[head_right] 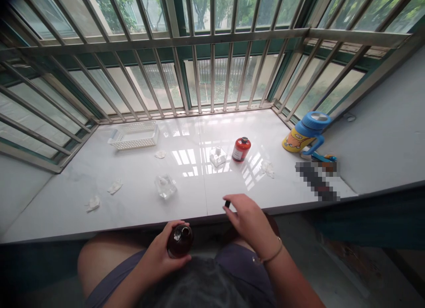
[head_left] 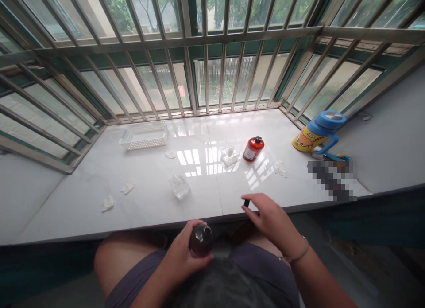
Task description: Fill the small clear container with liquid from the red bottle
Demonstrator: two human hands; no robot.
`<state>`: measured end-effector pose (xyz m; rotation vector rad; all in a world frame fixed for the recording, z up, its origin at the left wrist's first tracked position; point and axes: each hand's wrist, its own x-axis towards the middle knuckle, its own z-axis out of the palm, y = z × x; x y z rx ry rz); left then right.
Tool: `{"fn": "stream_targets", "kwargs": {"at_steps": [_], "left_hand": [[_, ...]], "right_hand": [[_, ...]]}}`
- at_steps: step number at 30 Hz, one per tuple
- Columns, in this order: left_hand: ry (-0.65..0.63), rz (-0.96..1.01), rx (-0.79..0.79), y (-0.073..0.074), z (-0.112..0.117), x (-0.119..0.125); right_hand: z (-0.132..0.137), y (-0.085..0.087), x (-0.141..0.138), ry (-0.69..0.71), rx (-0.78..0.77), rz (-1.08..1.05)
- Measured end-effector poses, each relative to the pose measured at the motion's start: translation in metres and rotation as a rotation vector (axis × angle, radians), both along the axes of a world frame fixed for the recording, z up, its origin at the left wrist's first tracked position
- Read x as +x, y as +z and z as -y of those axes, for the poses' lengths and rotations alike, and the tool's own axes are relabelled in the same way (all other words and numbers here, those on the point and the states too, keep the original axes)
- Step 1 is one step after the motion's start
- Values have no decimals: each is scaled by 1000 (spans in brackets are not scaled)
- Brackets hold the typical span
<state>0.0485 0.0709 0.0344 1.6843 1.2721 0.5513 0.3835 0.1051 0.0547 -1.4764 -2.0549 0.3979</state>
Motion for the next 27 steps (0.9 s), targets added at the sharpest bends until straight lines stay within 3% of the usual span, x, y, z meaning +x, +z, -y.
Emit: {"fn": "stream_targets", "kwargs": {"at_steps": [4,7,10,13,15,18,22,24,27], "left_hand": [[164,53,246,-3,-20,13],[238,89,334,-6,-42,31],[292,143,309,-9,-65,51],[317,192,279,-12,-88,68],[305,195,277,-15,-100,76],[285,154,297,-18,-109,80],[251,127,491,-17,-98,65],[304,116,666,-14,-86,50],[512,101,827,-9,-74,23]], "right_hand": [[-39,-54,55,-216,70,139],[-61,-86,87,-325,62,196],[-74,-101,106,-380,70,214],[-75,-101,110,-430,139,214],[-71,-96,101,-434,210,181],[-57,-83,69,-327,262,81],[-36,-69,14,-147,212,-69],[-30,-67,-9,-123,151,-147],[-27,-70,-34,-133,29,-276]]}}
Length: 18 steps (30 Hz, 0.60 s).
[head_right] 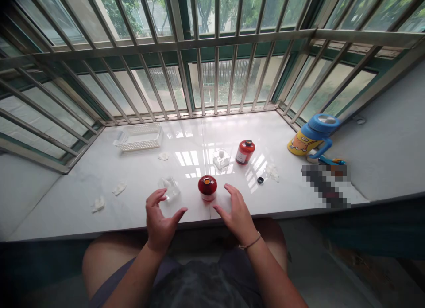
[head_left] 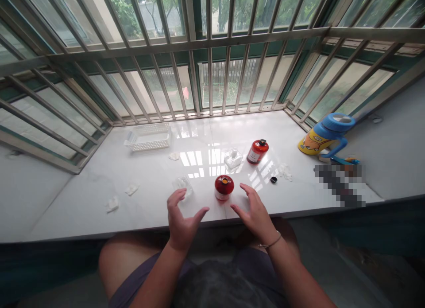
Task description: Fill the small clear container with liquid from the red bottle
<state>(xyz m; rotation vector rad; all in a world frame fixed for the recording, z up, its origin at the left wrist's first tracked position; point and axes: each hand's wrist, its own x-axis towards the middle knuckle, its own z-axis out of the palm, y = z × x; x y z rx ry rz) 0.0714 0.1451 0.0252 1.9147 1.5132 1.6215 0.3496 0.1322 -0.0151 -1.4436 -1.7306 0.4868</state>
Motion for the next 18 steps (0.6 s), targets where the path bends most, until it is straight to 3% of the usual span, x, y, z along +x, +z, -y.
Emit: {"fn": "stream_targets", "kwargs": {"at_steps": [2,4,9,13,18], "left_hand": [[114,41,-34,2,-2,-18],[163,61,-166,1,-12,-34],[-10,29,-515,-6,-52,-56],[-87,-41,-545,-8,-74,-52],[-161,-75,-496,-10,-71,-45]], "right_hand": [[-2,-3,-11,1,-66,-69],[-5,-4,-19,-2,-87,-104],[-15,-1,-33,-10,-48,-150],[-29,3,-43,-2,-74,-155],[-43,6,-51,16,-157,-161]]}}
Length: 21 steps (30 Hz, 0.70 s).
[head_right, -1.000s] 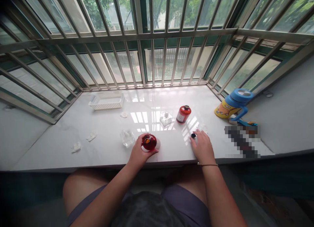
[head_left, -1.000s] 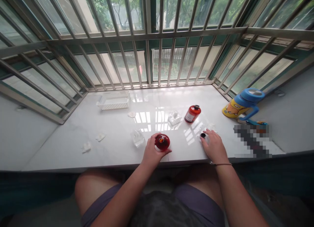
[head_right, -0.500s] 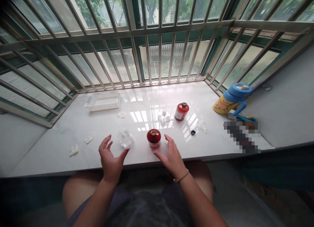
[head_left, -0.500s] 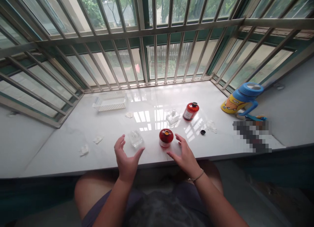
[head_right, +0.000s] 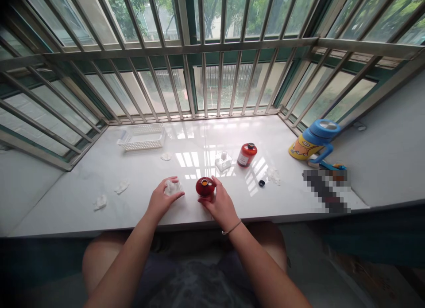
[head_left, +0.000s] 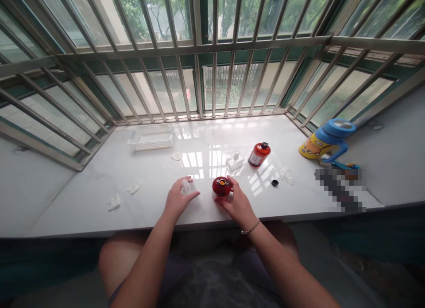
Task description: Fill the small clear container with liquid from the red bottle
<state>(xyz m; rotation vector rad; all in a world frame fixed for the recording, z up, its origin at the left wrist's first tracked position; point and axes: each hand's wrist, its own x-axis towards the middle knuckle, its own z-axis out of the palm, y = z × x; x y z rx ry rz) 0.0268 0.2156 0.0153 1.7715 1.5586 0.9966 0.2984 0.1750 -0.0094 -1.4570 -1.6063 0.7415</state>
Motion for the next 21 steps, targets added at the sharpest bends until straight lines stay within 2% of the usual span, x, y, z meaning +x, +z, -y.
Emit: {"fn": "stream_targets", "kwargs": {"at_steps": [8,16,21], "left_hand": [[-29,-15,-92,4,25,6],[18,-1,-81,-3,27,7],[-40,47,-39,-6,28,6]], "right_hand": [[1,2,-5,-30,-7,-65],[1,1,-4,-29,-9,-66],[2,-2,-5,-39,-24,-75]]}}
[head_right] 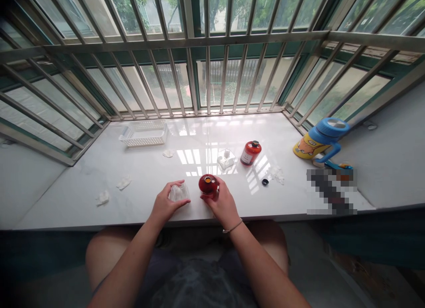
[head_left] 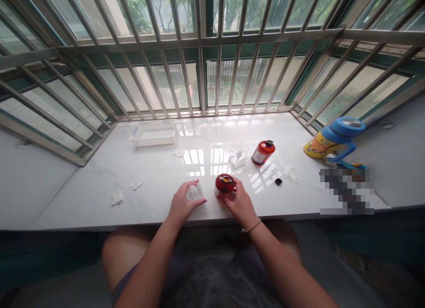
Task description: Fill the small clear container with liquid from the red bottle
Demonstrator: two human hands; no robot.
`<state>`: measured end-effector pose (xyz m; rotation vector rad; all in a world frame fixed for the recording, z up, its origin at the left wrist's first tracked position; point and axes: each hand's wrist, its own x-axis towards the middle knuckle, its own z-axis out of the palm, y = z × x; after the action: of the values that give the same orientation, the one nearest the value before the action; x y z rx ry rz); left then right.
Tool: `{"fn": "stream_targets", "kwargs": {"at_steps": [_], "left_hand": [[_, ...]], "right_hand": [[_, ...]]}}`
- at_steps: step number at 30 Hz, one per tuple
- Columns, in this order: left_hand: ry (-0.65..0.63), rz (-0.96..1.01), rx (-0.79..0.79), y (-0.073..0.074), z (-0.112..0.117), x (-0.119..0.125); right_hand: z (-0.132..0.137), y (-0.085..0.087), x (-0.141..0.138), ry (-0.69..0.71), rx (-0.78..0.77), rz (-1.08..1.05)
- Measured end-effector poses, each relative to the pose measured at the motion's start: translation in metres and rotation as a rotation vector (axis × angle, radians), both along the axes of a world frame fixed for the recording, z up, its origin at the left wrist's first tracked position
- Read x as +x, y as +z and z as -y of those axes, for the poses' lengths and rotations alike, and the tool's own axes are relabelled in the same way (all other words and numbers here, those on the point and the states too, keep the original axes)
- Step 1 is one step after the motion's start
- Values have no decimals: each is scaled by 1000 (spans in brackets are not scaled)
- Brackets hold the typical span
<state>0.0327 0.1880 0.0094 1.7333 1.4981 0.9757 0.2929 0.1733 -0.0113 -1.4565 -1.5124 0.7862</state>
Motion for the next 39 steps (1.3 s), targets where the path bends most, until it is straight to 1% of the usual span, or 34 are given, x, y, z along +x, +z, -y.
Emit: {"fn": "stream_targets", "kwargs": {"at_steps": [3,8,16,20,24,27,30,32,34,36,39], "left_hand": [[-37,-8,48,0,-2,-1],[-51,-47,33,3,-5,-1],[-43,-90,66,5,-6,1],[-37,-101,74,5,-6,1],[-96,-79,52,6,-2,4],[-135,-51,26,5,6,12],[-126,-44,19,2,15,23],[-109,-38,31,-1,19,29],[-102,-25,54,-4,22,32],[-107,-17,75,-6,22,33],[-114,-19,91,-7,22,32]], "right_hand": [[0,-3,-1,-7,-4,-8],[0,-6,-1,-6,-9,-36],[-4,-2,-2,-9,-19,-25],[-11,-3,-3,27,-20,-23],[-22,-8,-1,80,-9,-9],[-29,-9,-3,86,38,10],[-37,-8,-8,41,120,64],[-42,-6,-13,23,117,97],[-45,-4,-16,55,84,102],[-44,-1,-17,104,90,85],[-33,6,-14,119,188,53]]}}
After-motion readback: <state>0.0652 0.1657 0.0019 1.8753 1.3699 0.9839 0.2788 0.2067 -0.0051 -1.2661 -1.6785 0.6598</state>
